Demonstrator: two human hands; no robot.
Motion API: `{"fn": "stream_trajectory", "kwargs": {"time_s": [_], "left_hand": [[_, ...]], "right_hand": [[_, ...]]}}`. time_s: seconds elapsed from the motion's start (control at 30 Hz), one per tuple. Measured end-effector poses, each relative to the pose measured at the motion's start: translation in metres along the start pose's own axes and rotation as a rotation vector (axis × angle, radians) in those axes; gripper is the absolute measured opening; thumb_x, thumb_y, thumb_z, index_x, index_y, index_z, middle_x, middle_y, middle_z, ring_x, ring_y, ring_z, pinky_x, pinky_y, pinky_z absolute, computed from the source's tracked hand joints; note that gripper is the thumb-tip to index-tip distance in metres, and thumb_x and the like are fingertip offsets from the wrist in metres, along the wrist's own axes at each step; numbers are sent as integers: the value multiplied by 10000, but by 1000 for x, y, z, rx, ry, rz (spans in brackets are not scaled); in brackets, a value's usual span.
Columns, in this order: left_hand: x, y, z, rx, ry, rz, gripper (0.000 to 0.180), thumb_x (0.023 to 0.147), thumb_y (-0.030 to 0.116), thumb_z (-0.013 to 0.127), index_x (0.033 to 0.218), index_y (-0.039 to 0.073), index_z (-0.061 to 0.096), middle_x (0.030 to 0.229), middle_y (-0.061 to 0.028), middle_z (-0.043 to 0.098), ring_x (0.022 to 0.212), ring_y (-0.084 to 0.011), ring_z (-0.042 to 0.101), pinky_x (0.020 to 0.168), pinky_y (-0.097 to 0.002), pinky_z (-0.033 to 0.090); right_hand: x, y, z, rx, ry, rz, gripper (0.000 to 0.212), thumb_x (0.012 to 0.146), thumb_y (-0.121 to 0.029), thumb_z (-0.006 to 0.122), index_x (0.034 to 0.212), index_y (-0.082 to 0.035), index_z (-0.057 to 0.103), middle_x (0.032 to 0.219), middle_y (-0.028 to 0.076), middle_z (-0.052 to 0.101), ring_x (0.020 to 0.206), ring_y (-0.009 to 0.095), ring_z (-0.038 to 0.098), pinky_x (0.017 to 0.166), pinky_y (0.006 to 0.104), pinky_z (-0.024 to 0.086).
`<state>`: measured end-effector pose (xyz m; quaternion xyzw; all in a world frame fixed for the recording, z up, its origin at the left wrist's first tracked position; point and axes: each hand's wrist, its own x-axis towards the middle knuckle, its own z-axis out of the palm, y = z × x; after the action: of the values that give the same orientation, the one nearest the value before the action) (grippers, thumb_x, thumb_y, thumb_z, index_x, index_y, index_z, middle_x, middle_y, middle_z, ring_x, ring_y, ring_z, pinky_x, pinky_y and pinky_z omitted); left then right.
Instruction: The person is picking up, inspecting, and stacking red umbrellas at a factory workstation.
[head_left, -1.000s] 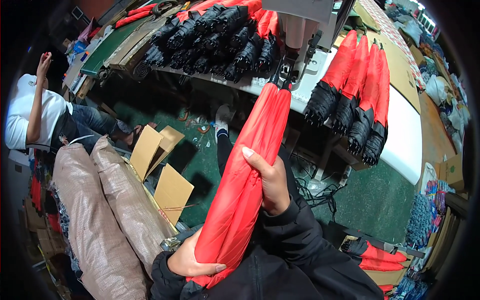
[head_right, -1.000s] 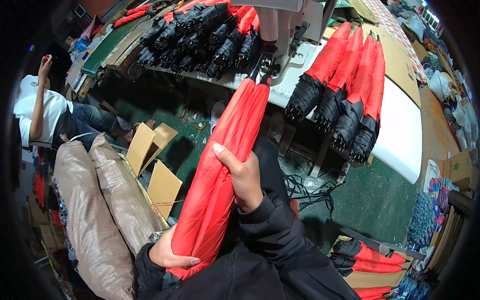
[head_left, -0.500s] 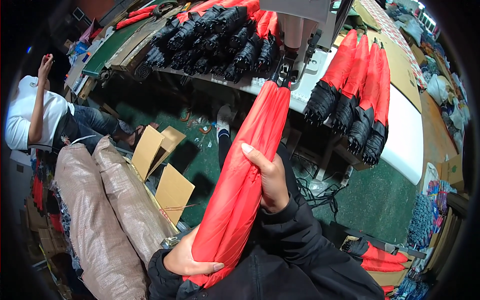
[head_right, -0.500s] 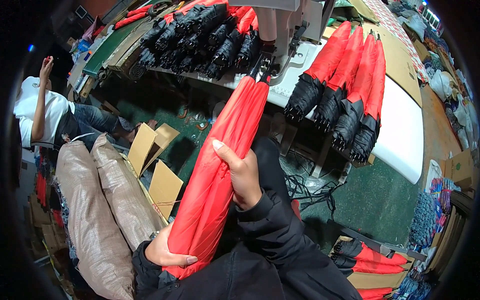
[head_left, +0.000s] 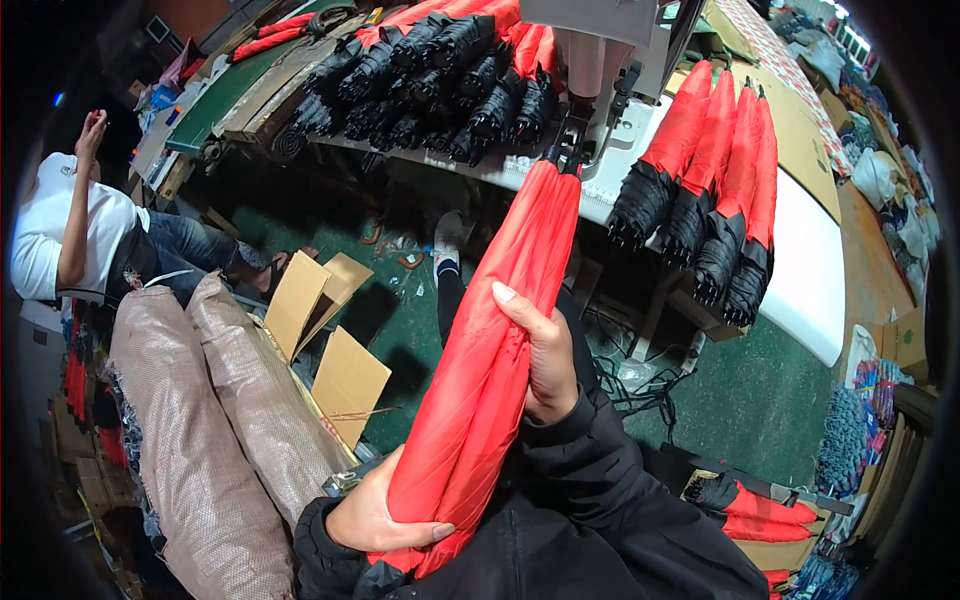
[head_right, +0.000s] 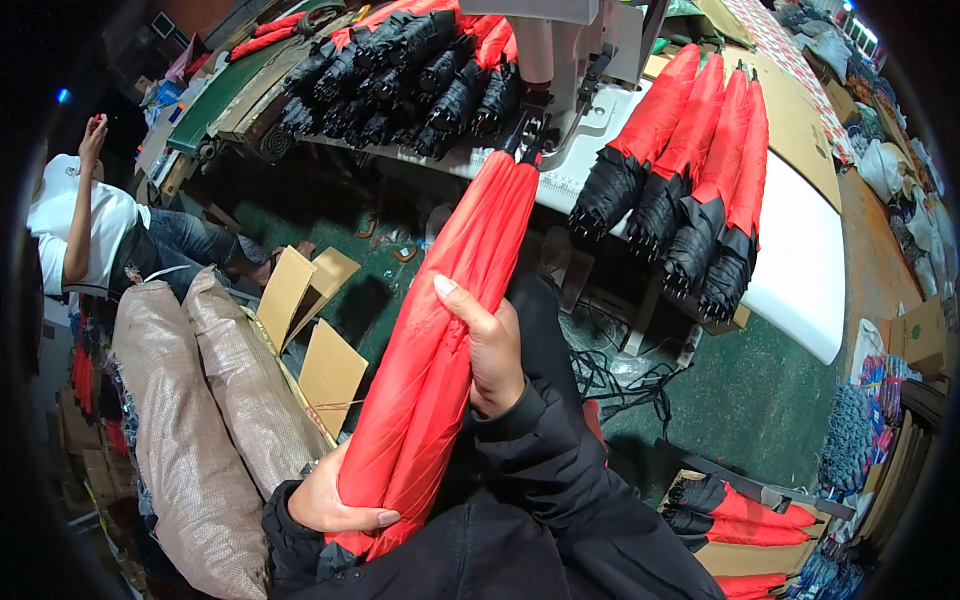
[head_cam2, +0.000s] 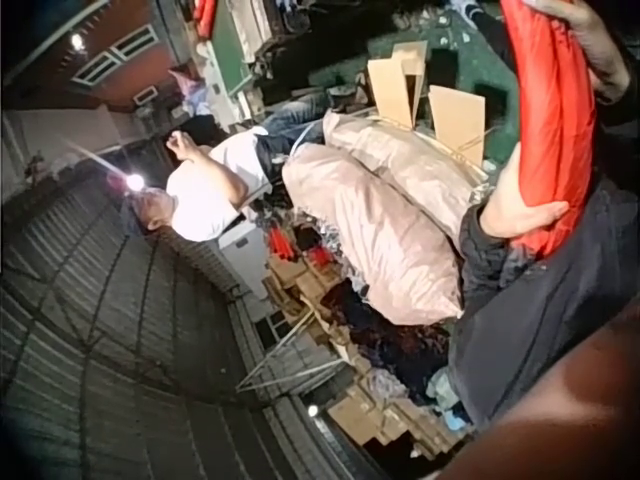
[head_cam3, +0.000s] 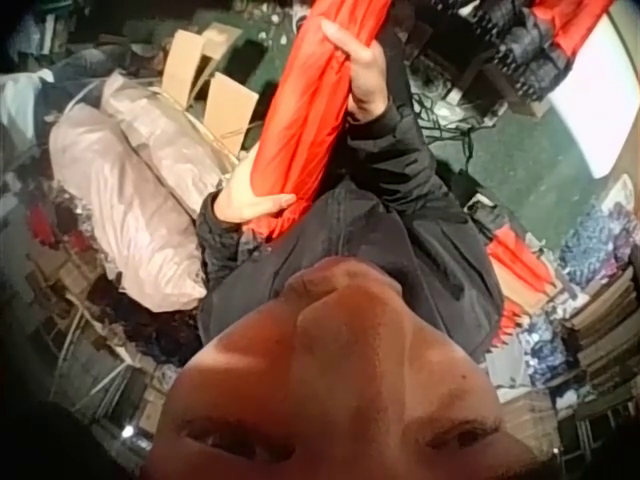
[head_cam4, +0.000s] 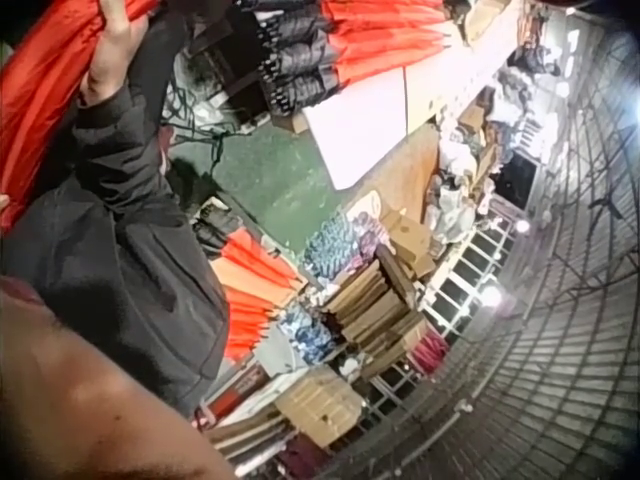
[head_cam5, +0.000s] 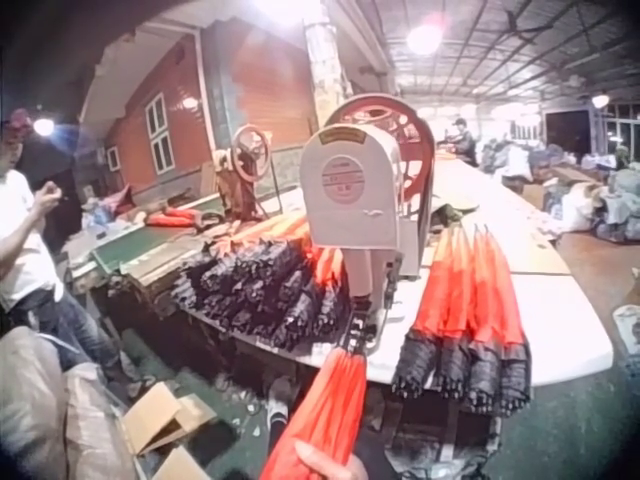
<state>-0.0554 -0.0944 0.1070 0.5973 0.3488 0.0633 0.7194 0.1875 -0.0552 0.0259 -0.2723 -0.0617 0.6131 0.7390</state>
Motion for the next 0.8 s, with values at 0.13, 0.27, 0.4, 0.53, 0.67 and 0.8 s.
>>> {"fn": "stream_trajectory", "kwargs": {"time_s": [0.13,0.27,0.4,0.53,0.67,0.8], "left_hand": [[0,0,0,15,6,-1,980,804,105,894,1573,-40,304,1502,-147,518,1365,-206,514,1150,-366,413],[1,1,0,36,-3,2,968,803,94,892,1566,-40,312,1497,-148,522,1355,-206,525,1143,-367,426],[0,5,4,10,10,14,952,807,74,883,1563,-39,314,1490,-148,529,1346,-206,536,1143,-373,433],[0,5,5,-5,13,-3,949,808,68,878,1563,-38,312,1483,-145,537,1337,-211,548,1142,-377,439],[-1,6,6,11,11,-11,944,811,64,873,1563,-38,311,1478,-144,541,1330,-213,554,1138,-377,444],[-1,2,7,5,13,-11,948,811,74,875,1565,-36,311,1475,-143,544,1323,-210,558,1132,-375,447]], "right_hand": [[-1,-1,1,11,18,0,302,981,-199,698,1194,2,624,1004,118,728,835,210,729,767,350,611],[0,-4,1,31,15,7,301,980,-198,702,1191,4,627,997,120,731,824,214,732,766,351,616],[0,-2,0,35,16,17,295,981,-196,703,1183,6,633,994,123,734,818,217,734,765,353,619],[-1,-1,-1,32,19,14,295,981,-196,706,1182,8,636,997,123,734,824,220,734,766,358,617],[-2,-1,-2,21,29,4,300,981,-203,707,1183,8,637,1004,123,733,836,222,733,770,358,615],[-2,-1,-5,0,-2,-10,302,984,-205,708,1185,7,634,1007,119,728,843,218,729,780,354,609]]}}
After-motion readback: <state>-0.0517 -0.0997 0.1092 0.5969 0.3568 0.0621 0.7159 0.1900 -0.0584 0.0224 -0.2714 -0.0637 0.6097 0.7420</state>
